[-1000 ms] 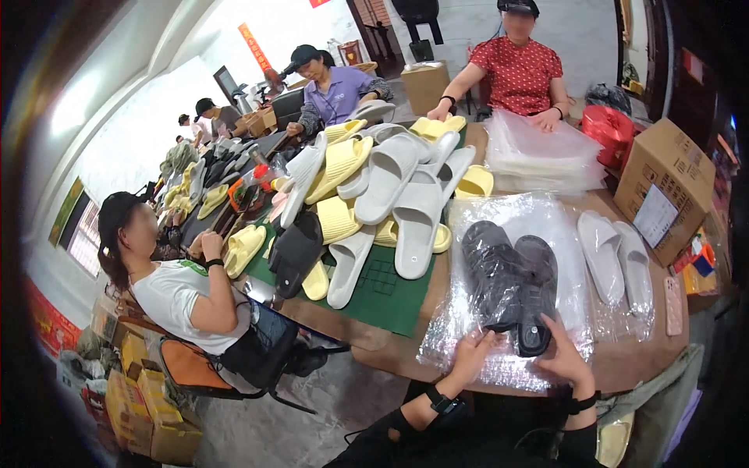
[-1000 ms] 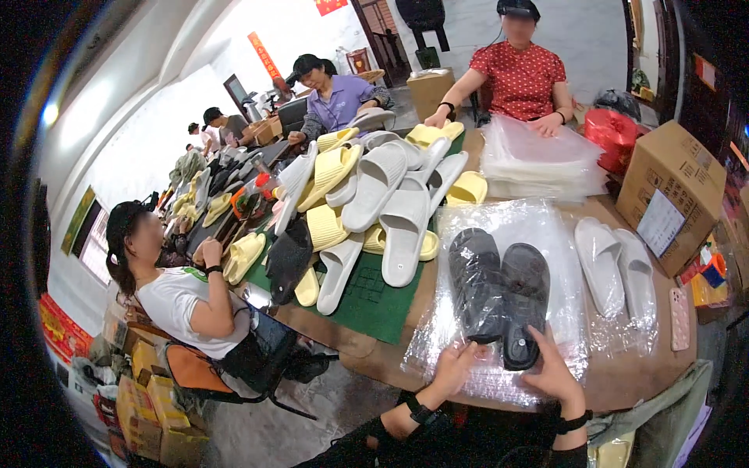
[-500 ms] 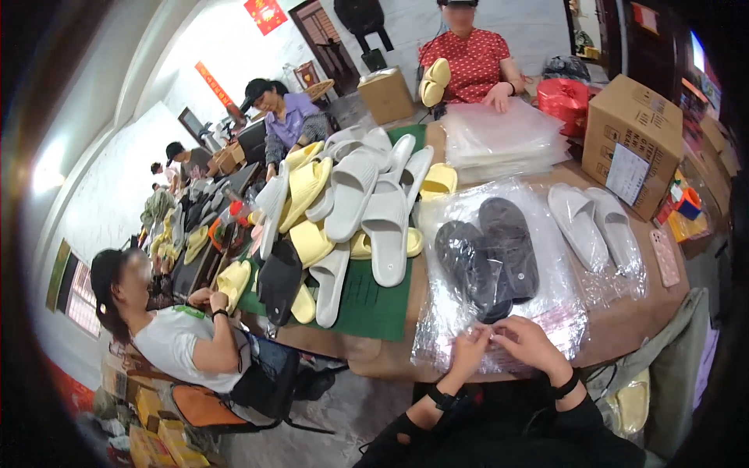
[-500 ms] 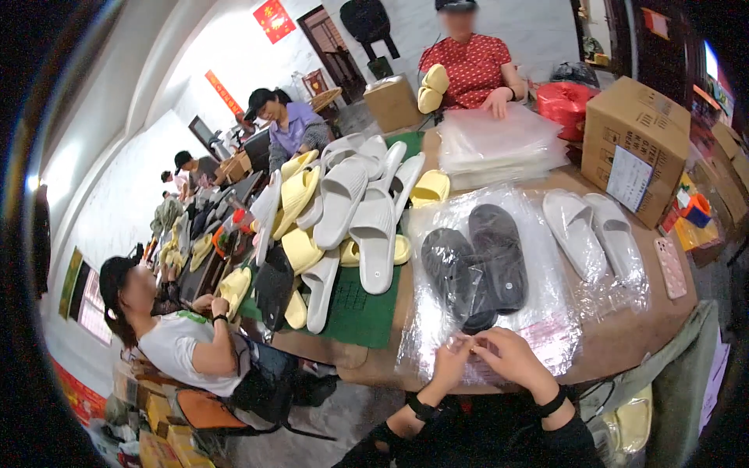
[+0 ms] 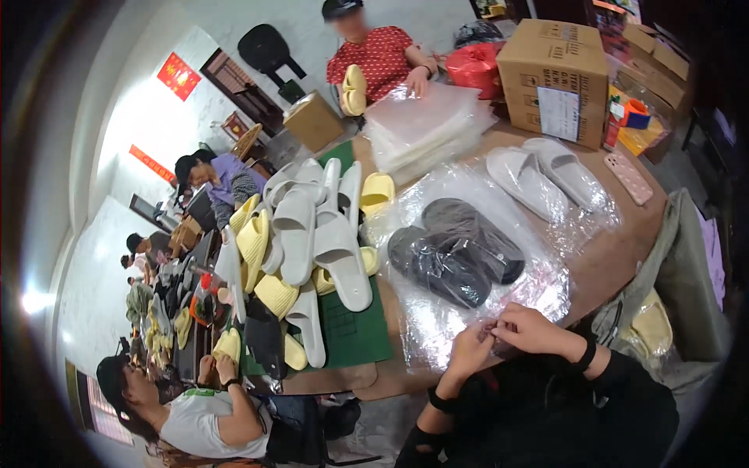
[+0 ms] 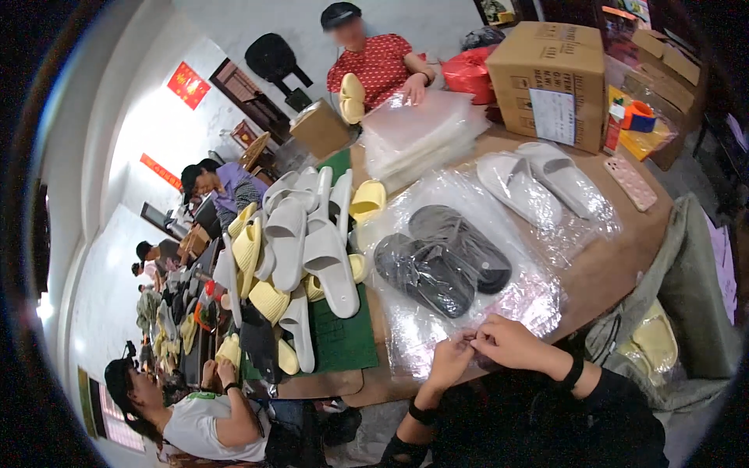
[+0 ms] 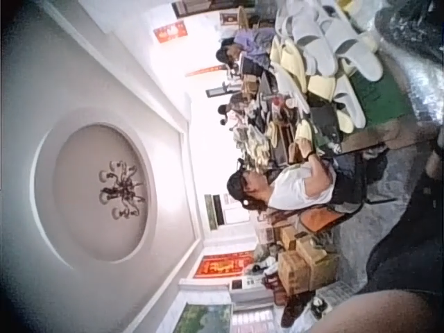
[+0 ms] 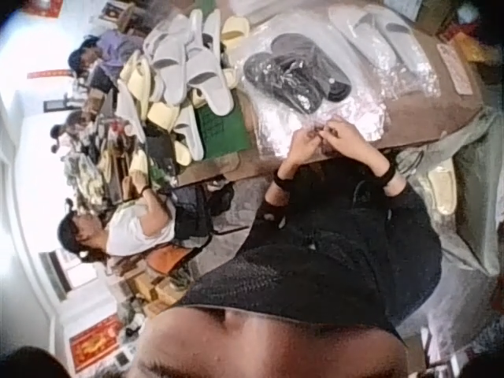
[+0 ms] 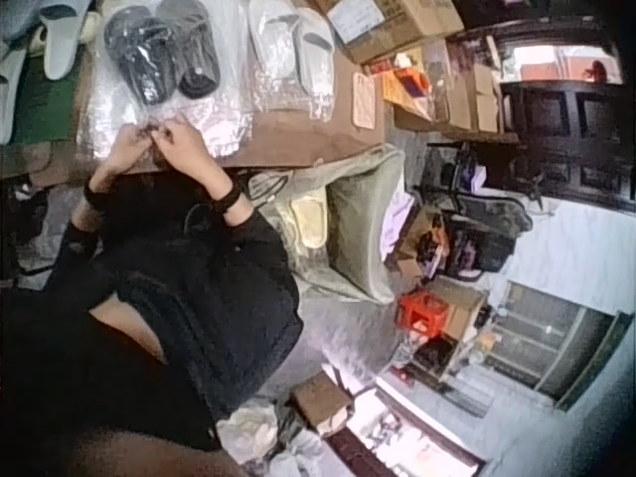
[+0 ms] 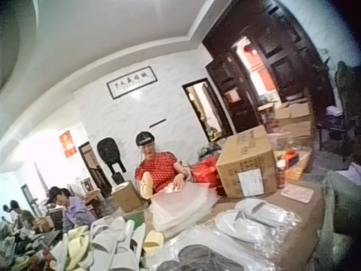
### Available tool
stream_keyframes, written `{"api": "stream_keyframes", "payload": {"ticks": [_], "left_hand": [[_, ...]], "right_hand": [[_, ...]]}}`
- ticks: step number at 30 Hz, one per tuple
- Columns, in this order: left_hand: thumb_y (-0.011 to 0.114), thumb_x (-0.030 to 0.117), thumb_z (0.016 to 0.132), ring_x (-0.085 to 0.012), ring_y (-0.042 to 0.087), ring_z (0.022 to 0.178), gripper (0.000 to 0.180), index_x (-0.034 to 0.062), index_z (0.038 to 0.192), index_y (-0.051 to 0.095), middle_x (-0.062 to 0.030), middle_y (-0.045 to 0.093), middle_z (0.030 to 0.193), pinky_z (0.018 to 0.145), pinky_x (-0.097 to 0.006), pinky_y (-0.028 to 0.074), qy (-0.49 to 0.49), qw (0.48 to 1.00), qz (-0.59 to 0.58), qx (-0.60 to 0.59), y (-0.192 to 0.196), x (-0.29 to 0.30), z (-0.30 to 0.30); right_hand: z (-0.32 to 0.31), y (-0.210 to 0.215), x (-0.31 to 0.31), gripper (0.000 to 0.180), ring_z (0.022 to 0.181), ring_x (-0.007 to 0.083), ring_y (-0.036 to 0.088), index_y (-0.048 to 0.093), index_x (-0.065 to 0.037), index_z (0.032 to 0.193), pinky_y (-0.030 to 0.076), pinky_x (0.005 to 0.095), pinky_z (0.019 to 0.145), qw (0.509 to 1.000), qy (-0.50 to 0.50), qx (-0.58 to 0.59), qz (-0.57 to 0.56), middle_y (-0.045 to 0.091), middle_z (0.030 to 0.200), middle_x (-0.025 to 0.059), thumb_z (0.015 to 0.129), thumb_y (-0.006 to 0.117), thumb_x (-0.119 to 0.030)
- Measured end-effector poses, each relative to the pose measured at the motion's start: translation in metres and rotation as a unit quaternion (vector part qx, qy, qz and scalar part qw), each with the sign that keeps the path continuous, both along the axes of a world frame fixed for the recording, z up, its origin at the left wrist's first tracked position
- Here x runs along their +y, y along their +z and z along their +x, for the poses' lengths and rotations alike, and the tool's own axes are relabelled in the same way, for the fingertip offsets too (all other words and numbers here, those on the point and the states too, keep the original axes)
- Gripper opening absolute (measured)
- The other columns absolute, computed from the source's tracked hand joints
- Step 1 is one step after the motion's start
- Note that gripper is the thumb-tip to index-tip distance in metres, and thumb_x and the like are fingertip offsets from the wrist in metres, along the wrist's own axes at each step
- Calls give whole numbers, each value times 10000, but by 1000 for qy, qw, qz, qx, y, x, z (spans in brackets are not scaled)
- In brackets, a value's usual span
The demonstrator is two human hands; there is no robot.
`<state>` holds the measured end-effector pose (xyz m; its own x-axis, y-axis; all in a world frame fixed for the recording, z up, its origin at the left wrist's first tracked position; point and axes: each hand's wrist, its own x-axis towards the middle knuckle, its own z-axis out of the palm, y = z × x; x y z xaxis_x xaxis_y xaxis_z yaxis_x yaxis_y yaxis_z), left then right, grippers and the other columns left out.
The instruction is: Packing finished sandals/slippers into plastic bags and placing them into a larger transport bag.
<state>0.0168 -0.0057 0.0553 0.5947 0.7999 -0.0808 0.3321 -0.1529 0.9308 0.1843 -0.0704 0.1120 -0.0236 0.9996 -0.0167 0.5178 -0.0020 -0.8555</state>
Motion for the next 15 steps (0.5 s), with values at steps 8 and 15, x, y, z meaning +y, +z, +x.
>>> {"api": "stream_keyframes", "payload": {"ticks": [8,15], "left_hand": [[488,132,966,-109,614,753,213,-40,1060,571,-74,646,877,686,-244,513,48,991,-68,-105,47,-32,15],[516,-12,913,-147,608,932,210,-15,1111,583,-120,590,1136,727,-246,516,2,984,57,-170,52,-52,27]], "right_hand": [[-3,-2,-25,396,866,139,611,490,-12,1239,508,262,754,858,22,492,-148,631,1013,59,992,427,-314],[5,-5,8,245,668,138,617,452,-78,1064,486,236,491,663,-85,700,-251,622,900,119,926,564,-246]]}}
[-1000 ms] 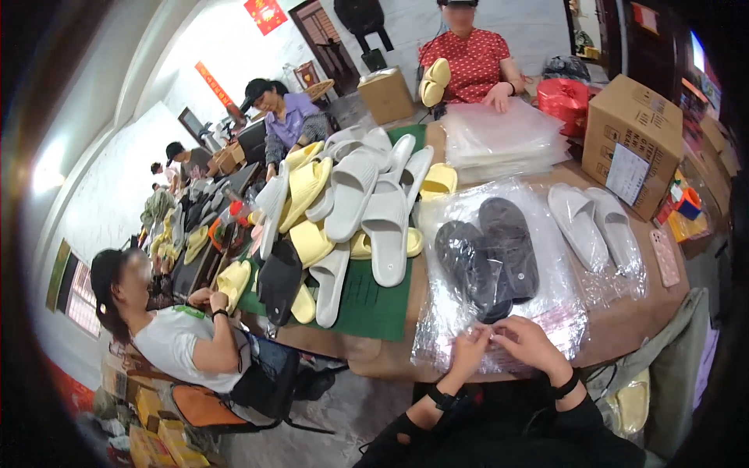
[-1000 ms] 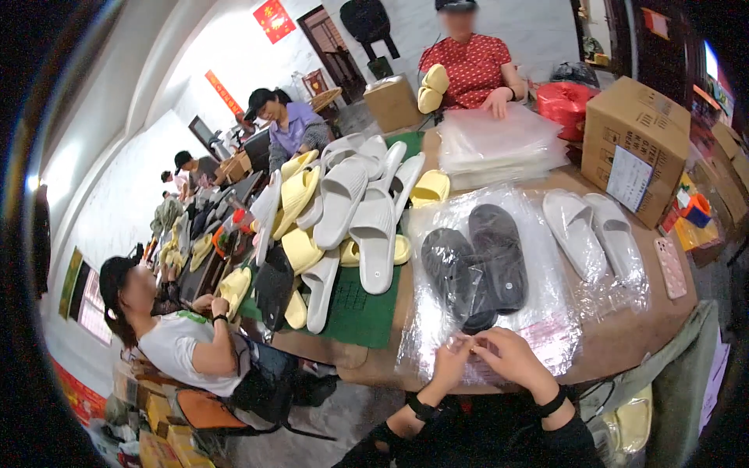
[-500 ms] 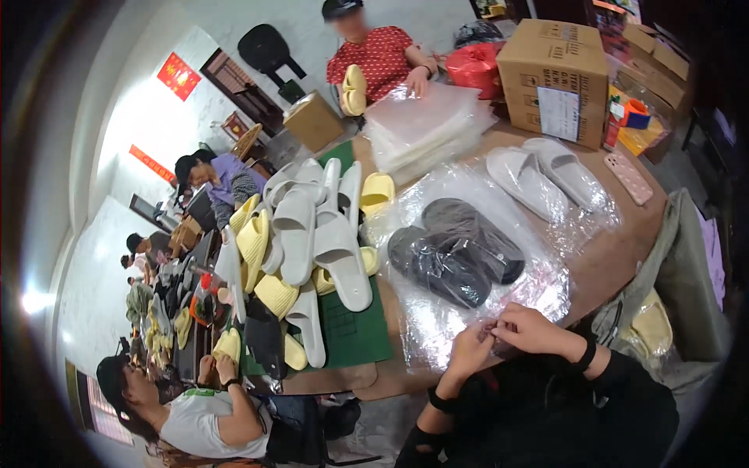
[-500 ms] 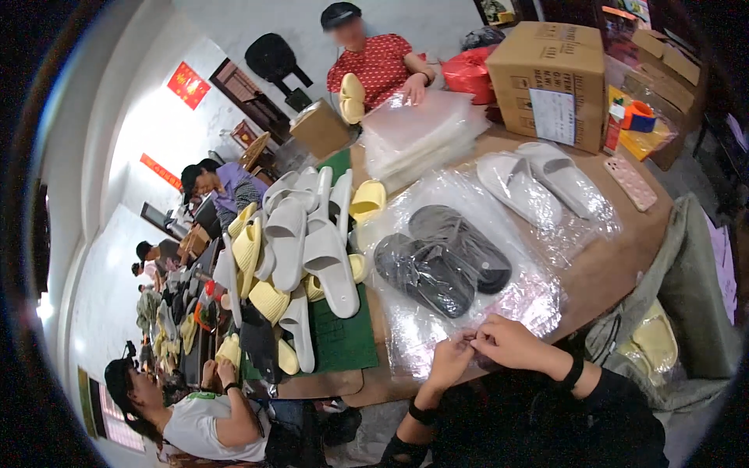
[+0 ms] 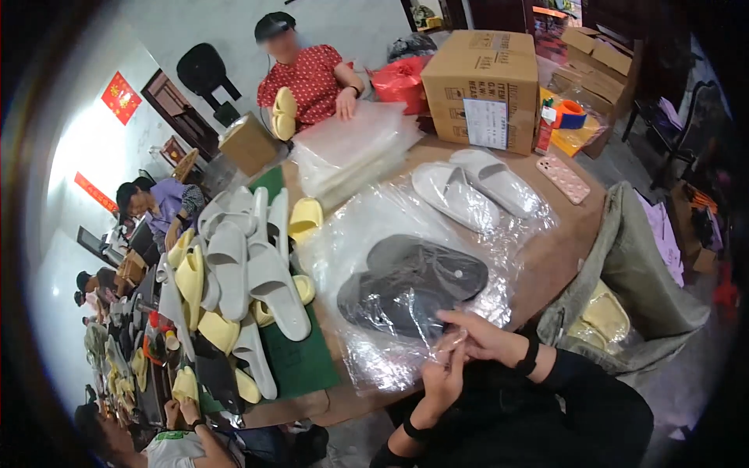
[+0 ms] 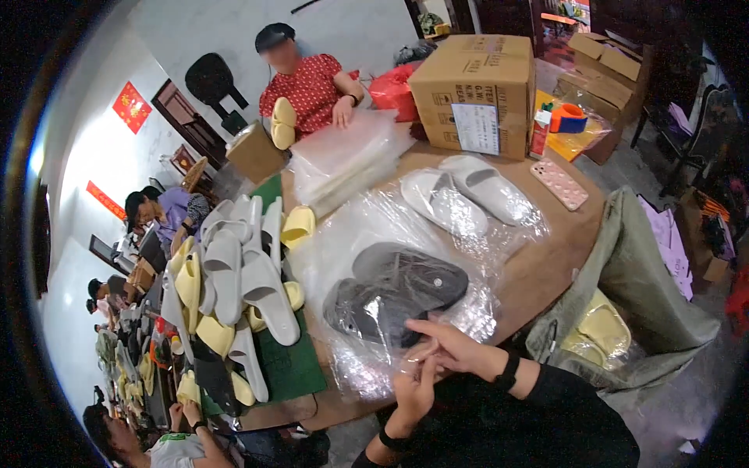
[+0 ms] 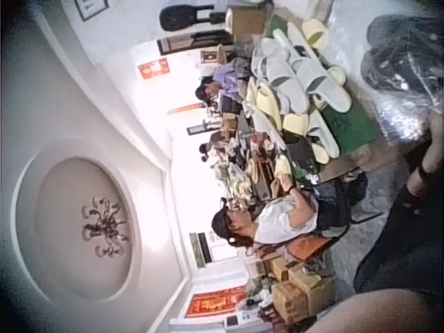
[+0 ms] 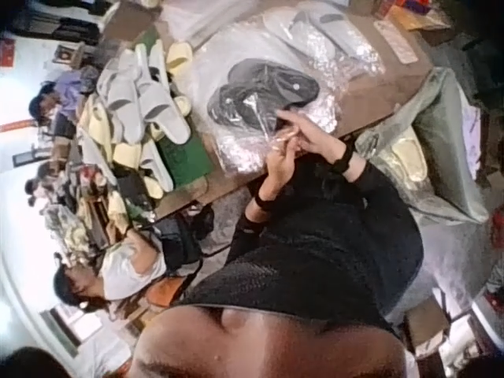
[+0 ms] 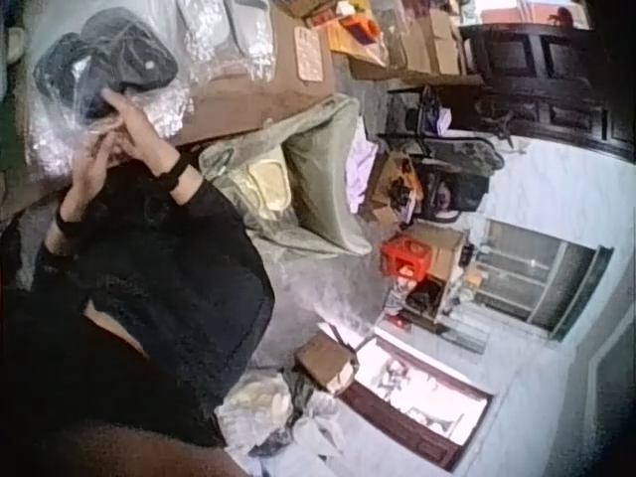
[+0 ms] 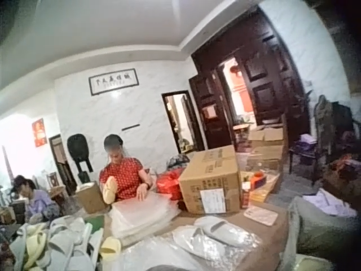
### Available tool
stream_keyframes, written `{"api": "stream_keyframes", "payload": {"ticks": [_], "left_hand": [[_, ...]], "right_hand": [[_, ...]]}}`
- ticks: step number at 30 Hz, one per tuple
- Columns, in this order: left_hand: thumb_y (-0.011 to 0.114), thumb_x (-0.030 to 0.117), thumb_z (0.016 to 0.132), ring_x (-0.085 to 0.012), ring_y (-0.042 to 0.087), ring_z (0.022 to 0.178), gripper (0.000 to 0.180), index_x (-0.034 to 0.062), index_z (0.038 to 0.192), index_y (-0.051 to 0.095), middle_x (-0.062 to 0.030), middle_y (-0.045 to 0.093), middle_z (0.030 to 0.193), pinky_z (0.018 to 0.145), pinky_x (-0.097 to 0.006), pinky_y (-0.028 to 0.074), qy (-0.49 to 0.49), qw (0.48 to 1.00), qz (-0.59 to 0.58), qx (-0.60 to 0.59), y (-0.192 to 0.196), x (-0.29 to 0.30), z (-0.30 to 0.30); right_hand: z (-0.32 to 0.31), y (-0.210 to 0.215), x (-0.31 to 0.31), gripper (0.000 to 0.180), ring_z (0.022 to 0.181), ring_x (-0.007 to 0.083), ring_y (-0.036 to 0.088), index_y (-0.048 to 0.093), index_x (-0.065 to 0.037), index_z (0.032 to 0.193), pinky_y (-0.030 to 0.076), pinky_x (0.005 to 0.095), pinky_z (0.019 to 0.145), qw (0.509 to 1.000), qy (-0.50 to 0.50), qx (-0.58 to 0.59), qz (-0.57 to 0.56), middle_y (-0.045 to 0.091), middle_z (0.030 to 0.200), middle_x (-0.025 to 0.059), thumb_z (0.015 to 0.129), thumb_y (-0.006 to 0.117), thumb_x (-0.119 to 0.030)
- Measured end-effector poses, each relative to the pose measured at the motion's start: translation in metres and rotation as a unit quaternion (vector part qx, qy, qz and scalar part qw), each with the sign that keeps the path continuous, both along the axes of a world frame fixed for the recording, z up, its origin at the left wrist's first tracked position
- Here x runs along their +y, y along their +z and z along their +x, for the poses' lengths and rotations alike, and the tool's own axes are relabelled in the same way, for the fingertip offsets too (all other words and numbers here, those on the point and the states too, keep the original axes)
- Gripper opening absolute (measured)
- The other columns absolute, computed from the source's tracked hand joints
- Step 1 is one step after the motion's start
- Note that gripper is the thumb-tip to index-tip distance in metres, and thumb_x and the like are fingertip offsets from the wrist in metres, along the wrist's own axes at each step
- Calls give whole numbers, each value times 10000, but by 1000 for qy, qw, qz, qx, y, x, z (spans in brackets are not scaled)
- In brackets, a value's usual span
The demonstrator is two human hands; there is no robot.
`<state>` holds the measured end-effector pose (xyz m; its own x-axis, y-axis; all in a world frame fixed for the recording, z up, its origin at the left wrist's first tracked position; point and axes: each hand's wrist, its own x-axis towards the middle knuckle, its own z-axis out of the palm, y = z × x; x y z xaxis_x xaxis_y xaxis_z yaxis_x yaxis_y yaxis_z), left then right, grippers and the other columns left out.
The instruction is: Packing finished sandals/slippers into plastic bags and placing them into a larger transport bag.
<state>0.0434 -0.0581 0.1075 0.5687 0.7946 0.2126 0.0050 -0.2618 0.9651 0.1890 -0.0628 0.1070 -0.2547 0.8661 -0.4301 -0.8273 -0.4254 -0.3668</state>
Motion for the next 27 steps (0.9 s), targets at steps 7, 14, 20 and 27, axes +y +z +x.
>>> {"api": "stream_keyframes", "payload": {"ticks": [7,14,20,27], "left_hand": [[596,-45,812,-287,581,1083,407,-2,1214,546,-192,587,1180,920,-349,439,-25,989,107,101,15,8,-5],[617,134,821,-455,338,1232,480,39,1275,493,-282,419,1292,1025,-482,266,68,950,244,183,-24,35,-21],[565,313,872,-461,285,1277,503,145,1334,457,-248,348,1372,1035,-601,191,84,853,331,395,-55,40,-13],[554,327,883,-426,263,1311,521,132,1351,436,-227,343,1391,1047,-593,172,83,846,344,398,-56,35,-6]], "right_hand": [[4,21,17,709,706,144,620,217,-118,1444,519,261,543,971,-78,-216,70,592,979,150,858,617,-110],[38,87,33,708,878,166,601,215,-134,1459,555,300,716,884,-135,-366,258,487,1267,118,852,568,-43],[79,98,42,605,1074,279,569,261,-56,1413,567,401,799,898,-290,-237,228,453,1314,150,868,522,-33],[89,39,43,621,1285,235,356,307,-41,1371,271,373,1091,854,-485,82,169,359,1390,110,882,604,-283]]}}
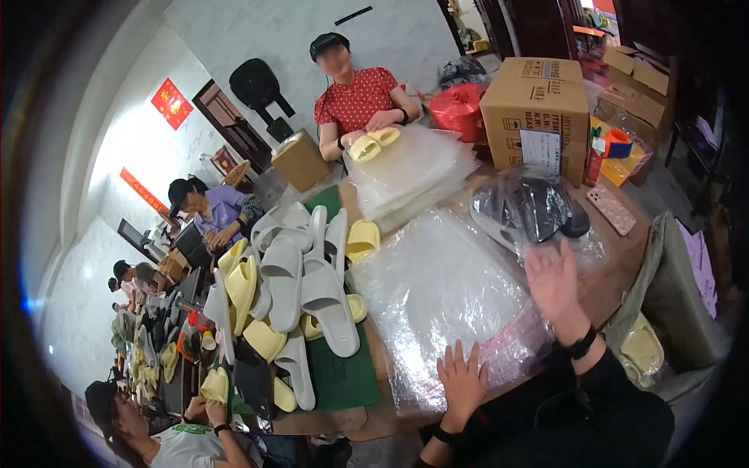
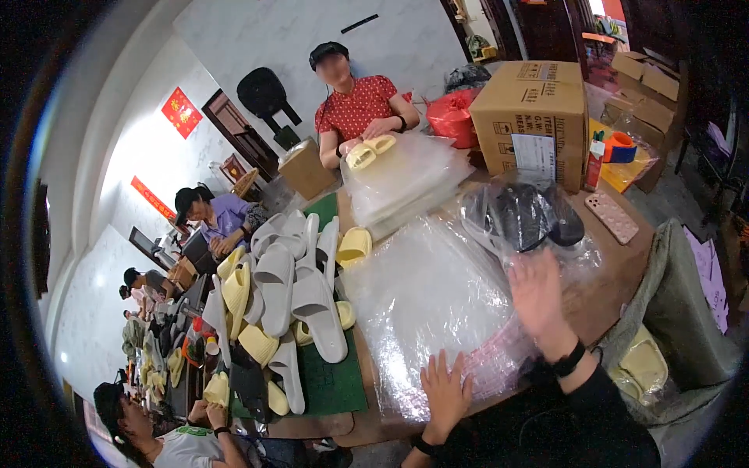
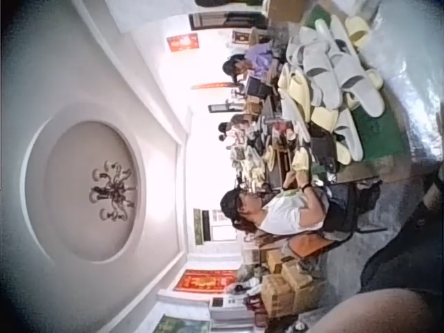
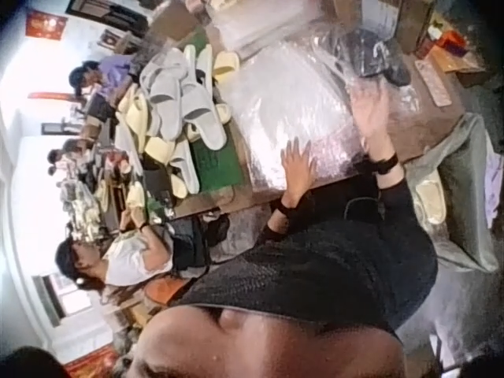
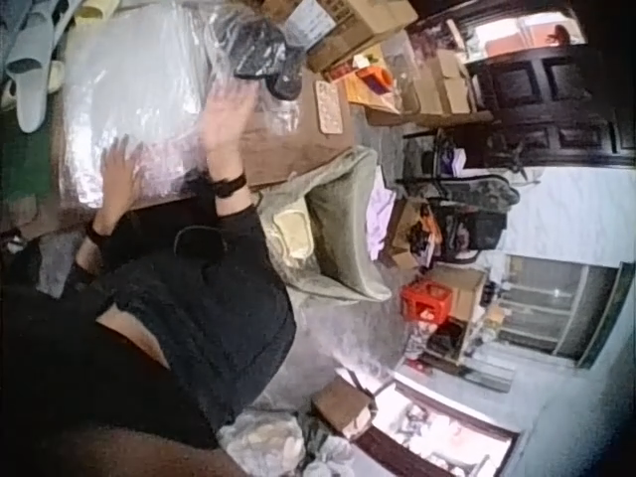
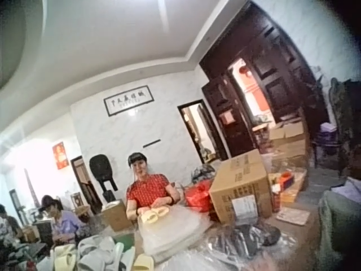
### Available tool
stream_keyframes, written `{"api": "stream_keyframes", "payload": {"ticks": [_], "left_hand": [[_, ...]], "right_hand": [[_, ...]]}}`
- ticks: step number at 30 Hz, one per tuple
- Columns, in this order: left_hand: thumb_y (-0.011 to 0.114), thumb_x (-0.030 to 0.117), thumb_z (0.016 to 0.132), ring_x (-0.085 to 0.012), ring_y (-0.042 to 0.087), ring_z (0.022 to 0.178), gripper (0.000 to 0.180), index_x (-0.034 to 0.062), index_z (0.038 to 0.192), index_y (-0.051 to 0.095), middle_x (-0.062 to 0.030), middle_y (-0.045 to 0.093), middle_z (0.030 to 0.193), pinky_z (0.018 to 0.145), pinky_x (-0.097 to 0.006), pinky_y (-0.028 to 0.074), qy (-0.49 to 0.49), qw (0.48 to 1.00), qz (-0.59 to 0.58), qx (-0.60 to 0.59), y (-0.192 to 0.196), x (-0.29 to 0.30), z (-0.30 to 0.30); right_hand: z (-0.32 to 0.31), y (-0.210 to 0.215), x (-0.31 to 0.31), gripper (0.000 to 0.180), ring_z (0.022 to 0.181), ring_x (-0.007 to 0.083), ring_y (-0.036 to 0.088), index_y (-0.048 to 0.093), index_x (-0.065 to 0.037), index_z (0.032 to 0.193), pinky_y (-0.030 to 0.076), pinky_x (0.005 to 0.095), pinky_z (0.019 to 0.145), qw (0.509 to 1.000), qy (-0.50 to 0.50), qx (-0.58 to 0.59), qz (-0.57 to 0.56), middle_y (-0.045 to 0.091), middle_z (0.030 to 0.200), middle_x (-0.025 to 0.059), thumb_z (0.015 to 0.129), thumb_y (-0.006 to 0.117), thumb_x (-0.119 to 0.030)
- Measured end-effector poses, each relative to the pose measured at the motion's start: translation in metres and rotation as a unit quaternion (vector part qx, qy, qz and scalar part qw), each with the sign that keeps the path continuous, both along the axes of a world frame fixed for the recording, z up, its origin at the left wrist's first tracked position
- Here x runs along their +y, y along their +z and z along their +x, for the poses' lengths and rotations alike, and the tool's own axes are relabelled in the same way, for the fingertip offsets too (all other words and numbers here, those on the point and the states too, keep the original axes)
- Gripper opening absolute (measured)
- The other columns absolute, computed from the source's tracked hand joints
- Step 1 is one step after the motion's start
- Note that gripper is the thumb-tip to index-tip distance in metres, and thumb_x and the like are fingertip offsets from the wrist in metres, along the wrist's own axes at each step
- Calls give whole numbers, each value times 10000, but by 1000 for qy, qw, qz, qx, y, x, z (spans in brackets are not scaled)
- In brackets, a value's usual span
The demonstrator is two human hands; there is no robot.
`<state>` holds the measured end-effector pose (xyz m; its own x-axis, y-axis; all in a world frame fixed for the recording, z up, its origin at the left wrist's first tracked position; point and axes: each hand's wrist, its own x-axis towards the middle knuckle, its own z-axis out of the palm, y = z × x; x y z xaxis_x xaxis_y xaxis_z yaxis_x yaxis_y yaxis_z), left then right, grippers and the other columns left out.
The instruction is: Packing finished sandals/slippers into plastic bags and placing them into a larger transport bag.
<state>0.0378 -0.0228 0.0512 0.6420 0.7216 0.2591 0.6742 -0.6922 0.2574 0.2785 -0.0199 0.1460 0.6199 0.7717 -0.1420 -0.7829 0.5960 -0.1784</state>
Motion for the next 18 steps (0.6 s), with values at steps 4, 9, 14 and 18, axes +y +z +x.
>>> {"api": "stream_keyframes", "payload": {"ticks": [4,9,14,18], "left_hand": [[584,326,844,-424,253,1320,552,94,1328,454,-231,338,1400,1055,-585,162,17,1000,6,-8,-6,7,-6],[626,519,725,-422,249,1324,788,44,1324,437,-230,304,1432,1063,-580,176,-8,999,37,-25,-6,12,-21],[607,261,742,-382,225,1358,587,1,1255,487,-236,332,1409,1116,-521,130,-24,999,-21,-4,-21,9,-9],[641,181,777,-370,290,1333,515,35,1252,508,-196,392,1387,1104,-497,184,-123,980,-148,-43,2,20,-38]], "right_hand": [[-81,-50,-17,617,1226,239,450,370,-13,1377,357,352,1026,732,257,-601,-193,432,1353,135,861,644,-213],[-123,-38,-26,524,1235,335,422,460,-93,1327,362,391,1019,541,166,-809,-158,418,1352,205,850,645,-206],[-119,-60,-30,711,1326,458,241,271,57,1390,248,494,1077,395,201,-881,-163,244,1440,293,898,549,-373],[-132,-62,-34,702,1339,449,216,285,35,1393,170,502,1103,427,222,-861,-166,247,1435,299,895,546,-386]]}}
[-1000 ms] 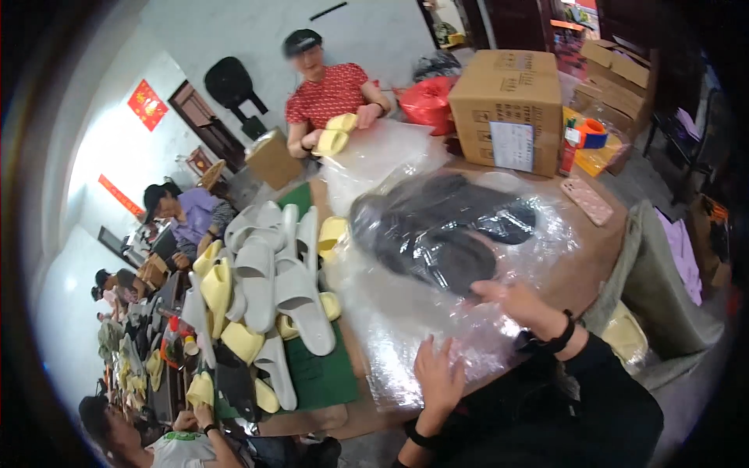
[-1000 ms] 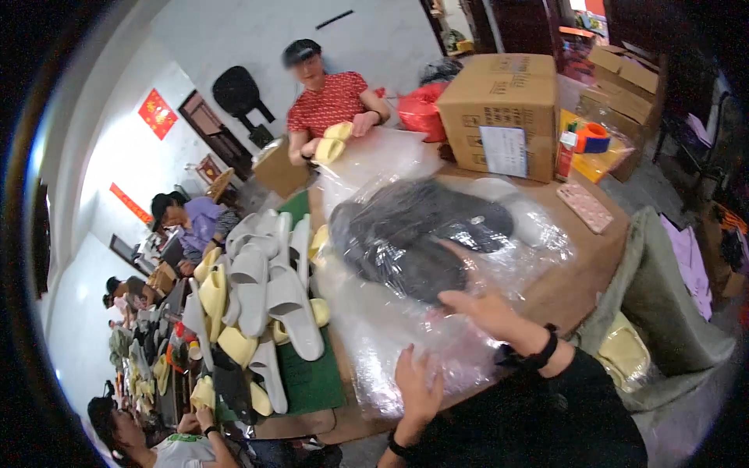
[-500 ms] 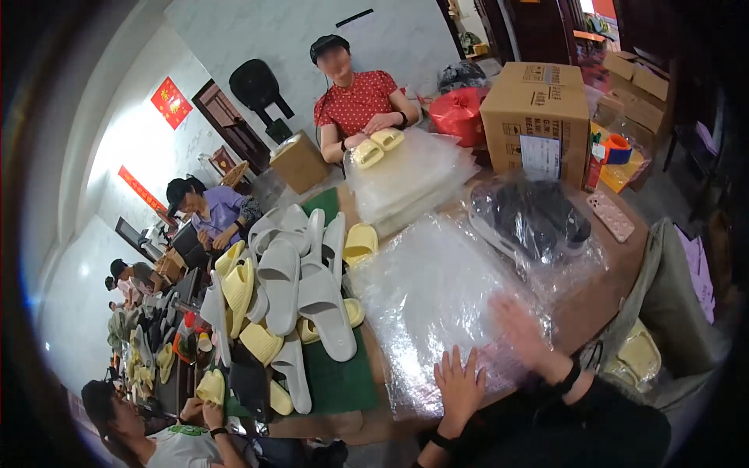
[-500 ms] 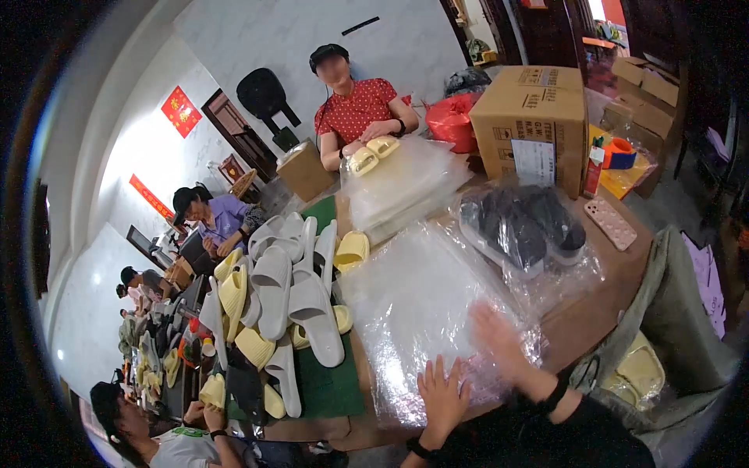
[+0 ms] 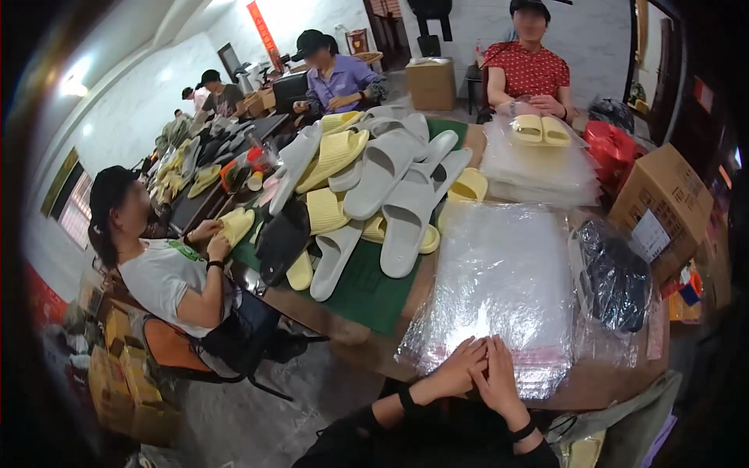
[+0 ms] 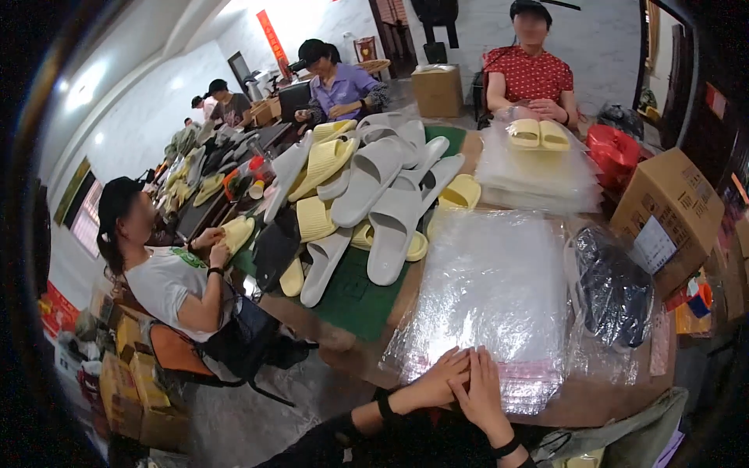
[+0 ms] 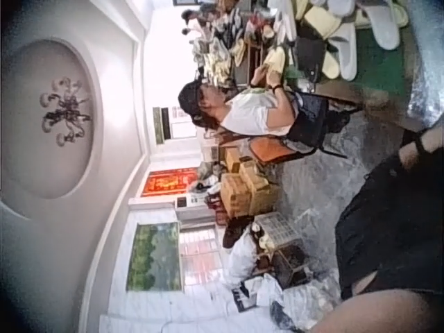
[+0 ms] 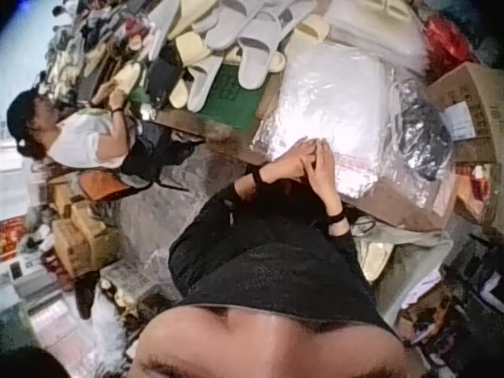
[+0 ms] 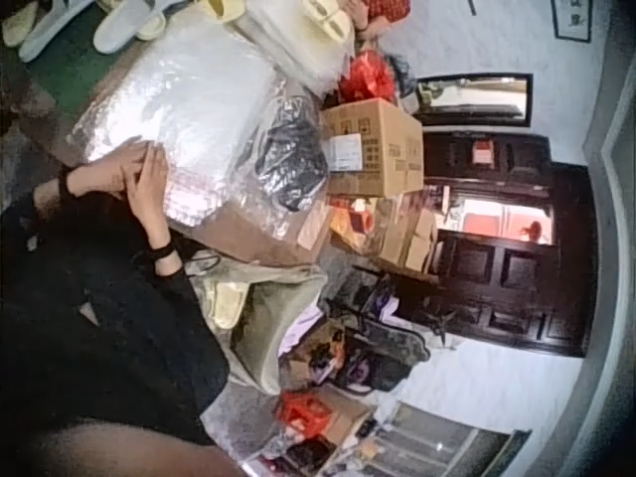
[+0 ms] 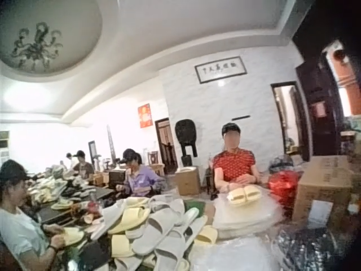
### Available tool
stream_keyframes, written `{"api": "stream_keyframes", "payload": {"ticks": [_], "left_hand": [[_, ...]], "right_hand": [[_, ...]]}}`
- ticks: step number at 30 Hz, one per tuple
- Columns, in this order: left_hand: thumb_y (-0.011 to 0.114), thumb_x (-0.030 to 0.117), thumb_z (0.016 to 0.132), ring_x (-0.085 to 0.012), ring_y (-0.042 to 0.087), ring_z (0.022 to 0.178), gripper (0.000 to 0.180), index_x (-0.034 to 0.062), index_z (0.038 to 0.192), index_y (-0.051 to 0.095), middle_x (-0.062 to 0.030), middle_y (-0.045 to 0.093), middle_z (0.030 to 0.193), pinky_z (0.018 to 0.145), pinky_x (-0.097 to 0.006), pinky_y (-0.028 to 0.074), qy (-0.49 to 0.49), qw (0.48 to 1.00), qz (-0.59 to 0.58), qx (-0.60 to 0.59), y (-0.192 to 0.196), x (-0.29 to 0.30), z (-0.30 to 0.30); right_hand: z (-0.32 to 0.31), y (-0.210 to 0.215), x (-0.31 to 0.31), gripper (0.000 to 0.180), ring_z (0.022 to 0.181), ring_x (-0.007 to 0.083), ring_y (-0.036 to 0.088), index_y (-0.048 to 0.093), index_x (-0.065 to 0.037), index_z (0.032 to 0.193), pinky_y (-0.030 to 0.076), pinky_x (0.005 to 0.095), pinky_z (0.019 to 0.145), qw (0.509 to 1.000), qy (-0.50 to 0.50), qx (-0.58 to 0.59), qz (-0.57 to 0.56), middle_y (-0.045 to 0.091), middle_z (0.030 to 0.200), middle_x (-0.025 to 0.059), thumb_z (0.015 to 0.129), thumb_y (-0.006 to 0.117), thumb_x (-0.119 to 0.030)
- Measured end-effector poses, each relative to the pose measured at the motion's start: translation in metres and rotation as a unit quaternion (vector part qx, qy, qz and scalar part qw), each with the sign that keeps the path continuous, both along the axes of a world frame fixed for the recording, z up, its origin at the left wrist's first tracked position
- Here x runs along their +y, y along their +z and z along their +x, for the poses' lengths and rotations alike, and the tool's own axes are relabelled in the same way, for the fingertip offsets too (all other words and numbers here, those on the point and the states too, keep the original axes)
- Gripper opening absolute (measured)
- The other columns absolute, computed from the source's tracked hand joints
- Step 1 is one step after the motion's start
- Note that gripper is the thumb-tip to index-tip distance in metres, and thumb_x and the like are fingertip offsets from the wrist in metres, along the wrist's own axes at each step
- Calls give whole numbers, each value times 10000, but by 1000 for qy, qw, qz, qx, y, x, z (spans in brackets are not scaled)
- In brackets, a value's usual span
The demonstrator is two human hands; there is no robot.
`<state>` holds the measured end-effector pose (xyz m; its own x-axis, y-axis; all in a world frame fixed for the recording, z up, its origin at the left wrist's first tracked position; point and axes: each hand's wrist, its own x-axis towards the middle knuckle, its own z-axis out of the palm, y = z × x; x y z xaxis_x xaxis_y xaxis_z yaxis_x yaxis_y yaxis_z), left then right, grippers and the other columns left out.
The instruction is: Packing finished sandals/slippers into plastic bags and placing them into a larger transport bag.
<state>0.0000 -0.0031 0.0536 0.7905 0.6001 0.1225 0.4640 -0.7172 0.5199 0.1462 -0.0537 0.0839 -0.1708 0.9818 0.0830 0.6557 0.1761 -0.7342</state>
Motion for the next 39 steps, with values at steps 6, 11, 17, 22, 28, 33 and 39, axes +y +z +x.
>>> {"api": "stream_keyframes", "payload": {"ticks": [6,11,17,22,28,33,39], "left_hand": [[580,81,840,-353,466,1184,313,58,1152,594,-174,521,1250,992,-431,370,91,983,27,-158,36,20,-50],[596,45,814,-355,480,1158,383,41,1195,553,-184,511,1250,994,-422,371,212,954,88,-193,85,67,-109],[518,20,883,-260,499,1160,418,-8,1296,458,-171,506,1274,970,-334,396,474,745,9,-470,133,158,-171],[541,86,884,-298,451,1211,470,-48,1316,410,-207,481,1291,1018,-363,342,535,747,186,-347,136,232,-245],[533,298,896,-392,316,1303,626,-101,1335,335,-305,359,1363,1071,-405,260,600,724,165,-298,132,311,-290],[549,352,883,-414,458,1196,650,-103,1307,362,-320,479,1254,1011,-401,349,630,692,64,-348,128,377,-370],[658,193,800,-298,623,959,428,-72,1122,561,-212,642,1039,817,-357,485,636,720,176,-214,165,351,-333]], "right_hand": [[3,-8,2,760,1350,438,205,285,29,1394,156,498,1107,984,55,-167,15,251,1428,314,870,567,-444],[-5,-14,-3,778,1373,407,175,277,34,1394,119,490,1119,989,37,-145,16,219,1451,293,843,609,-403],[-5,-28,-8,759,1350,405,241,320,65,1368,168,499,1105,967,-18,-244,74,287,1422,296,872,548,-462],[-10,-29,-4,671,1324,369,313,392,22,1337,215,489,1093,968,-15,-233,90,345,1401,265,880,543,-445],[-4,-25,-4,654,1324,361,318,417,9,1323,225,478,1087,966,-32,-242,80,365,1390,255,868,558,-439],[-8,-27,-4,661,1301,389,339,436,19,1305,248,508,1067,962,-28,-251,99,381,1372,272,857,576,-446],[-17,-20,-6,686,1312,409,299,414,50,1300,199,524,1076,969,-21,-240,57,347,1386,282,821,622,-395]]}}
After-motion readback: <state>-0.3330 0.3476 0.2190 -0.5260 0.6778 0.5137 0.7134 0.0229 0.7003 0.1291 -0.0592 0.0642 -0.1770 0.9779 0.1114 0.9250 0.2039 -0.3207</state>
